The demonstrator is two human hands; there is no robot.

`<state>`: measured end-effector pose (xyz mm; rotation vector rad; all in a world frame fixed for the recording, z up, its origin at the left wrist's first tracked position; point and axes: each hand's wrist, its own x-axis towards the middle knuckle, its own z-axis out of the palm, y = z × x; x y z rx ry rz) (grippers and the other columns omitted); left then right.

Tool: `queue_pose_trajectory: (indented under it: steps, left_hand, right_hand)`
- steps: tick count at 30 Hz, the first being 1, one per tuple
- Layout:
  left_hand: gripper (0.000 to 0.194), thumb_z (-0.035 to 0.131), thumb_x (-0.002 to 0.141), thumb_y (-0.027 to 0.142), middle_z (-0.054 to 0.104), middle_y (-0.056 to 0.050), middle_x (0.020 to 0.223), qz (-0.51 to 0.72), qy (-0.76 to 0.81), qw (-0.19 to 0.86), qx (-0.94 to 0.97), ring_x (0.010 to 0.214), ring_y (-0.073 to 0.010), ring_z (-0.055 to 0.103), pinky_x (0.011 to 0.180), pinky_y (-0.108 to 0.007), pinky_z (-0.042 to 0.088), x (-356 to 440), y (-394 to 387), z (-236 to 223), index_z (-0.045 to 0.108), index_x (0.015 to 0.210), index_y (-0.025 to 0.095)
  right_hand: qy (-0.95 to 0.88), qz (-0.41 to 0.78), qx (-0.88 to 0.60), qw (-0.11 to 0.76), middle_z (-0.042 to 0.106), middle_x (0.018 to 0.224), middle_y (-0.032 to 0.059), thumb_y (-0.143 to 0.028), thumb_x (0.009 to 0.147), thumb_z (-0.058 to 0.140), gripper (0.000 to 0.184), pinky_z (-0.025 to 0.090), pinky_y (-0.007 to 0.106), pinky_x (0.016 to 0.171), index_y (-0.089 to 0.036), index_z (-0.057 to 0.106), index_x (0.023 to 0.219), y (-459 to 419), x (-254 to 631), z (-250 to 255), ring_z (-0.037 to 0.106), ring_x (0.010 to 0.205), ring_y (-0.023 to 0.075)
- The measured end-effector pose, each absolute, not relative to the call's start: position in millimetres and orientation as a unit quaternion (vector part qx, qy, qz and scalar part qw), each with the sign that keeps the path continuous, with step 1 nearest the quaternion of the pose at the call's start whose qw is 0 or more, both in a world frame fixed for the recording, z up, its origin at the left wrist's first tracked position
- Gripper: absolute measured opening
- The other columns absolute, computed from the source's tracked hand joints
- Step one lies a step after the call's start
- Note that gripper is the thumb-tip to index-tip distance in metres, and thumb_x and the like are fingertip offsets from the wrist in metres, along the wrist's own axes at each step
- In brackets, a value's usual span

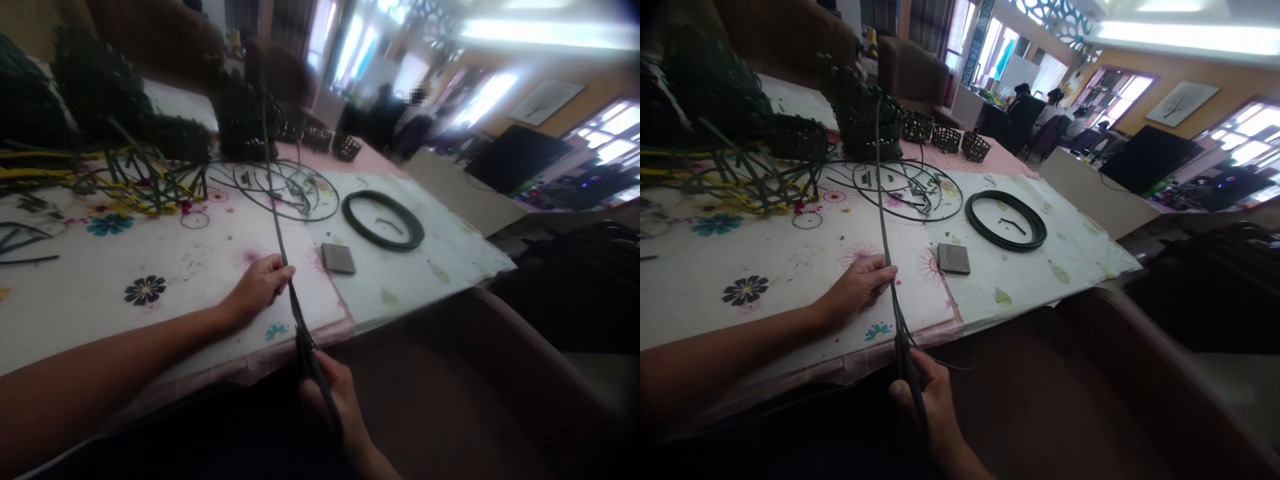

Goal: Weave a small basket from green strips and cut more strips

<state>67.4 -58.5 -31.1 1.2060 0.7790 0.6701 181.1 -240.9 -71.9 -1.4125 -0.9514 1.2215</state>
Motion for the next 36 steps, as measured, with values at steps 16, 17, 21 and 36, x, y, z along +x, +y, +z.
queue_pose_trajectory:
  steps: [16, 17, 21, 36]
  left_hand:
    - [0.027, 0.053, 0.089, 0.027, 0.047, 0.006, 0.049, 0.295, 0.358, 0.685, 0.562, 0.034, -0.0024, 0.03, 0.035, -0.019, 0.018, 67.5, -62.9, -27.9, 0.042, 0.066, 0.019]
    - [0.026, 0.053, 0.089, 0.027, 0.047, 0.006, 0.049, 0.294, 0.357, 0.684, 0.564, 0.034, -0.0025, 0.03, 0.035, -0.019, 0.018, 67.5, -63.7, -27.6, 0.042, 0.067, 0.019]
    - [0.025, 0.054, 0.088, 0.028, 0.046, 0.006, 0.049, 0.292, 0.357, 0.678, 0.572, 0.035, -0.0029, 0.031, 0.036, -0.019, 0.019, 68.0, -65.5, -27.8, 0.044, 0.068, 0.019]
    - [0.026, 0.056, 0.086, 0.027, 0.047, 0.006, 0.048, 0.307, 0.37, 0.683, 0.551, 0.034, -0.0026, 0.03, 0.036, -0.019, 0.017, 68.4, -61.3, -28.0, 0.042, 0.066, 0.019]
  right_hand:
    - [-0.353, 0.529, -0.581, 0.509, 0.047, 0.055, -0.0062, -0.04, 0.066, 0.075, 0.044, 0.033, 0.016, 0.039, -0.014, 0.066, 0.1, -247.3, 178.8, -76.4, 0.037, 0.043, 0.006]
    - [-0.354, 0.529, -0.582, 0.506, 0.046, 0.055, -0.0063, -0.041, 0.067, 0.074, 0.044, 0.032, 0.016, 0.039, -0.014, 0.066, 0.1, -247.8, 179.4, -75.8, 0.036, 0.042, 0.0059]
    - [-0.363, 0.521, -0.591, 0.498, 0.043, 0.056, -0.0058, -0.046, 0.069, 0.074, 0.043, 0.029, 0.016, 0.038, -0.014, 0.067, 0.097, -250.1, 181.3, -74.7, 0.033, 0.044, 0.0061]
    - [-0.338, 0.542, -0.595, 0.487, 0.046, 0.051, -0.0067, -0.051, 0.063, 0.075, 0.051, 0.034, 0.017, 0.036, -0.014, 0.062, 0.095, -248.5, 174.0, -80.6, 0.037, 0.039, 0.0061]
